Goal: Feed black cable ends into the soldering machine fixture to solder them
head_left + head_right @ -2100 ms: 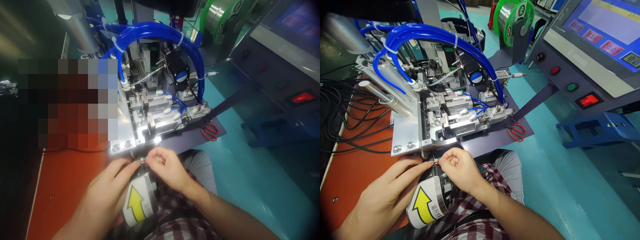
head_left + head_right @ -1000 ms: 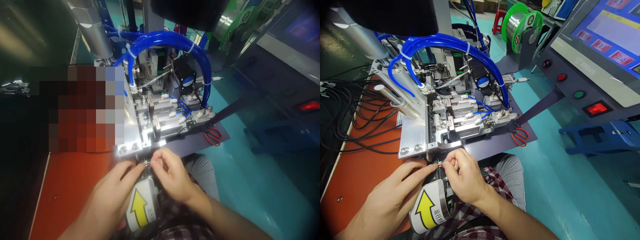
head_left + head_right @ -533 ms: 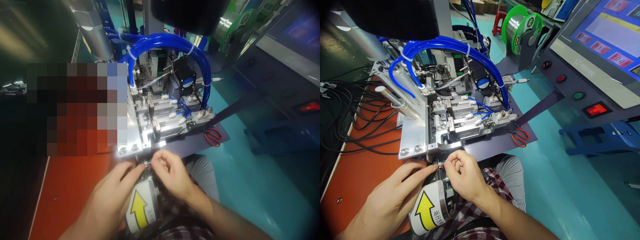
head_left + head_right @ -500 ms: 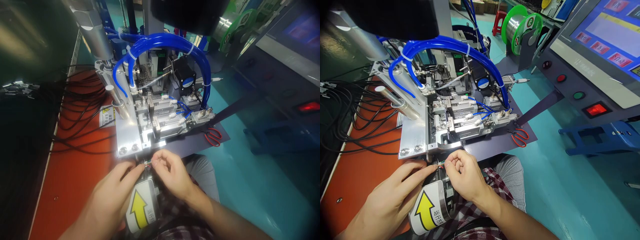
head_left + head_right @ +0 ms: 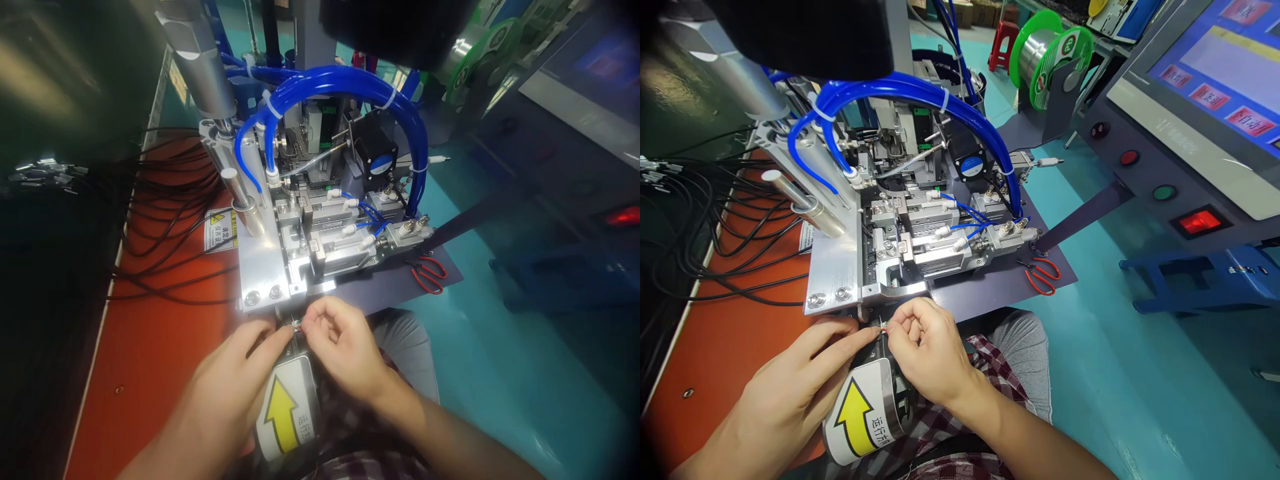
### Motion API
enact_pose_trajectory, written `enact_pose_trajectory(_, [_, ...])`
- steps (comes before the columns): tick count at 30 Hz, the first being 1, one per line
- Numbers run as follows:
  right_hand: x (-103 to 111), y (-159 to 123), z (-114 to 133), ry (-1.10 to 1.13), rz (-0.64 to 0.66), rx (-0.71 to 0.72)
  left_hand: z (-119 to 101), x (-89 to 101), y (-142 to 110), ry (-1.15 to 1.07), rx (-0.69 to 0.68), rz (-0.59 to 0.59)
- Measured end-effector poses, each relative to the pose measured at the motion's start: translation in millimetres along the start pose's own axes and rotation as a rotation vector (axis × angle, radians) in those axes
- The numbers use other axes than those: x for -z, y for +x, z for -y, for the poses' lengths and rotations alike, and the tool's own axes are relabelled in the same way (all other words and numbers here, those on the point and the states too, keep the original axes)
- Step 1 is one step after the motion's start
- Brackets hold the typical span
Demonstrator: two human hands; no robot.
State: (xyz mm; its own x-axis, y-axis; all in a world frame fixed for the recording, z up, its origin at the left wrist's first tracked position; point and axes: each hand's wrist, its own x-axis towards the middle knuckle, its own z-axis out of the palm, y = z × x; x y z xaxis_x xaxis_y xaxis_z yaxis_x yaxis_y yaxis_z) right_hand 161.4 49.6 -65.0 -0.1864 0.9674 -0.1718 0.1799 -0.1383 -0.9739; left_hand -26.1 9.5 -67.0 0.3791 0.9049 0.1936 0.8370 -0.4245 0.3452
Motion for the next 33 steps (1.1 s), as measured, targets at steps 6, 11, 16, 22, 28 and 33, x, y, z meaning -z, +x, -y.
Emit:
enact_pose_trajectory(6, [-3.7,-1.6,-1.8,-0.008,-0.021,0.008,-0.9,1.2,0.6,-0.034,-0.003,-0.007])
enact_pose_trajectory(11, [-3.0,-2.9,-7.1,0.09,0.004,-0.068,-4.0,3.6,2.2,-0.043,0.03,-0.004])
enact_pose_trajectory(16, [1.6,-6.4,-9.9,-0.01,-0.079,0.057,-6.7,6.6,4.6,-0.08,0.084,0.026])
enact_pose_trajectory(22, [1.8,-6.6,-7.4,-0.101,-0.111,0.178,-5.8,6.0,5.2,-0.124,0.12,0.016])
enact_pose_trajectory(28, [-1.4,-3.8,-7.4,0.032,-0.048,-0.054,-3.5,4.1,2.7,-0.141,0.127,-0.007])
enact_pose_trajectory(33, [-1.9,-13.3,5.1,0.008,-0.101,0.149,-11.3,11.3,-6.4,-0.305,0.164,-0.12])
